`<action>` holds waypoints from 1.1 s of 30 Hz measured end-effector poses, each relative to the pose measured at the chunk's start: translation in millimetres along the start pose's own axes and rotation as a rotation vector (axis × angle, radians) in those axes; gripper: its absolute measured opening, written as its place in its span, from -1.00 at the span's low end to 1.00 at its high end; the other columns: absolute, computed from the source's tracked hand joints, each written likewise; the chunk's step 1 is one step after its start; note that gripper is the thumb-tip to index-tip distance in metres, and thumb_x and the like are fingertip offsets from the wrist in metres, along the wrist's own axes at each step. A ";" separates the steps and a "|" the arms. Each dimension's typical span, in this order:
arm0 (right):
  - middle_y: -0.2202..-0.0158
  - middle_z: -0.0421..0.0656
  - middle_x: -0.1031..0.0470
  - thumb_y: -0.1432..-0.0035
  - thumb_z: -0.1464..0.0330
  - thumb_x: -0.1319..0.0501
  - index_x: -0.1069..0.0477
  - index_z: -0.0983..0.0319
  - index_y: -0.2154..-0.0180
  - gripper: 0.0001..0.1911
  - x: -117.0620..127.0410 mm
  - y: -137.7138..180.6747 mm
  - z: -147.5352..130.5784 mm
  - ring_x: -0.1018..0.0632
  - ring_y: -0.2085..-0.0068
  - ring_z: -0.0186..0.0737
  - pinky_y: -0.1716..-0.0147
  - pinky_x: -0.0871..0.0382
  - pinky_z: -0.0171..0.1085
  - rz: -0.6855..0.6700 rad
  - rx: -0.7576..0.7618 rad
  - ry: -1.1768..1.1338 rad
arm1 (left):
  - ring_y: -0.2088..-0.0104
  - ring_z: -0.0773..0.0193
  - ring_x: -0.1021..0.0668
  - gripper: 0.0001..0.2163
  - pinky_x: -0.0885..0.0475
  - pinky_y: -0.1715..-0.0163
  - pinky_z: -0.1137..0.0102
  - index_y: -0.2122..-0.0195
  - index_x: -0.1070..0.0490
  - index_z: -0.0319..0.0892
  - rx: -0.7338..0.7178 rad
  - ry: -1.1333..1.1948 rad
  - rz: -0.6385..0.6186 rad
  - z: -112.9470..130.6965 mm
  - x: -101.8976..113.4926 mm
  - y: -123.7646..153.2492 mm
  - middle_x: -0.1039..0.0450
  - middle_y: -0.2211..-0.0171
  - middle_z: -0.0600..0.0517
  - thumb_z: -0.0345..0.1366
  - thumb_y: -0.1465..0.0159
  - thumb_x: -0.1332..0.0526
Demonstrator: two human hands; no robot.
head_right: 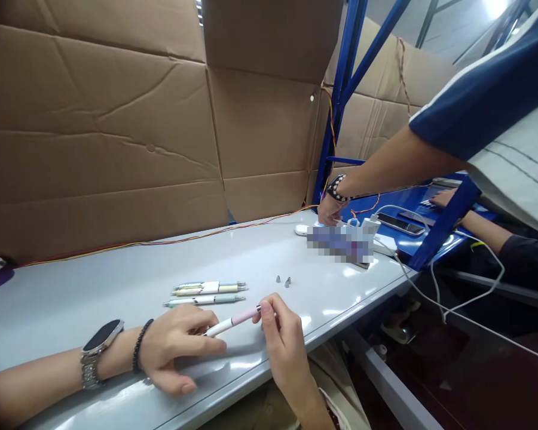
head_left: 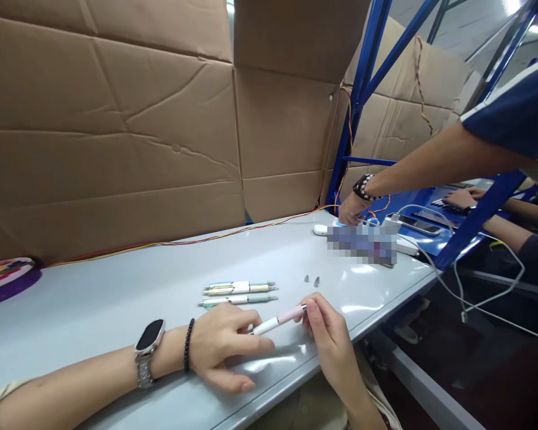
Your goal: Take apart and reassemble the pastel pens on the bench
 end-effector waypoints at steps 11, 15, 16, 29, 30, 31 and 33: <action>0.59 -0.28 -0.25 -0.26 0.15 0.04 -0.25 0.23 0.51 -0.61 -1.3 -1.8 -9.8 -0.20 0.59 -0.40 0.60 -0.07 -0.38 -0.173 -0.023 0.066 | 0.71 0.30 -0.12 -0.46 -0.07 0.71 0.32 0.60 -0.21 -0.12 0.032 0.044 0.106 3.2 9.2 -0.7 -0.13 0.70 0.04 0.01 -0.27 0.38; 0.58 -0.28 -0.25 -0.27 0.16 0.07 -0.23 0.22 0.49 -0.62 -1.8 -1.7 -8.1 -0.21 0.58 -0.39 0.59 -0.07 -0.38 -0.153 -0.029 0.062 | 0.70 0.31 -0.14 -0.47 -0.06 0.72 0.34 0.57 -0.26 -0.12 0.020 0.022 0.120 3.0 8.0 -2.3 -0.20 0.67 0.02 0.05 -0.25 0.32; 0.57 -0.28 -0.25 -0.28 0.16 0.08 -0.22 0.22 0.49 -0.63 -1.7 -1.6 -7.9 -0.22 0.57 -0.38 0.58 -0.07 -0.38 -0.146 -0.029 0.058 | 0.70 0.31 -0.15 -0.47 -0.05 0.72 0.34 0.56 -0.28 -0.12 0.018 0.018 0.117 2.8 7.7 -2.9 -0.22 0.66 0.02 0.07 -0.24 0.30; 0.36 -0.16 -0.40 -0.25 0.21 0.00 -0.21 0.21 0.13 -0.76 1.9 0.8 -0.6 -0.40 0.42 -0.31 0.51 -0.27 -0.38 0.076 0.051 -0.058 | 0.53 0.29 -0.32 -0.85 -0.18 0.54 0.40 0.37 -0.30 -0.15 0.158 -0.310 0.053 -6.3 5.8 -4.2 -0.35 0.47 0.00 -0.35 -0.25 0.04; 0.31 -0.13 -0.41 -0.25 0.21 0.01 -0.19 0.20 0.10 -0.75 5.8 0.8 1.4 -0.43 0.37 -0.29 0.49 -0.31 -0.37 0.146 0.073 -0.074 | 0.47 0.27 -0.35 -0.84 -0.22 0.49 0.40 0.30 -0.31 -0.15 0.219 -0.339 0.042 -12.0 6.8 -4.1 -0.37 0.40 -0.02 -0.36 -0.27 0.05; 0.27 -0.10 -0.41 -0.25 0.22 0.02 -0.20 0.20 0.10 -0.75 10.7 0.0 3.7 -0.44 0.33 -0.26 0.47 -0.33 -0.36 0.207 0.089 -0.061 | 0.42 0.25 -0.36 -0.82 -0.25 0.43 0.39 0.24 -0.31 -0.16 0.280 -0.365 0.027 -18.4 8.2 -3.7 -0.38 0.34 -0.04 -0.39 -0.28 0.07; 0.23 -0.08 -0.41 -0.24 0.22 0.00 -0.25 0.20 0.15 -0.77 23.1 -4.5 8.5 -0.44 0.28 -0.23 0.43 -0.35 -0.33 0.299 0.100 0.068 | 0.32 0.20 -0.38 -0.76 -0.28 0.34 0.36 0.14 -0.29 -0.16 0.382 -0.406 -0.022 -31.7 11.1 -2.0 -0.38 0.23 -0.07 -0.45 -0.29 0.10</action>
Point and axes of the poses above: each hand's wrist, its own y-axis away from the middle knuckle, its own x-axis out of the back of the hand, z = x × y, the point moved 4 cm from there along -y, towards the middle knuckle
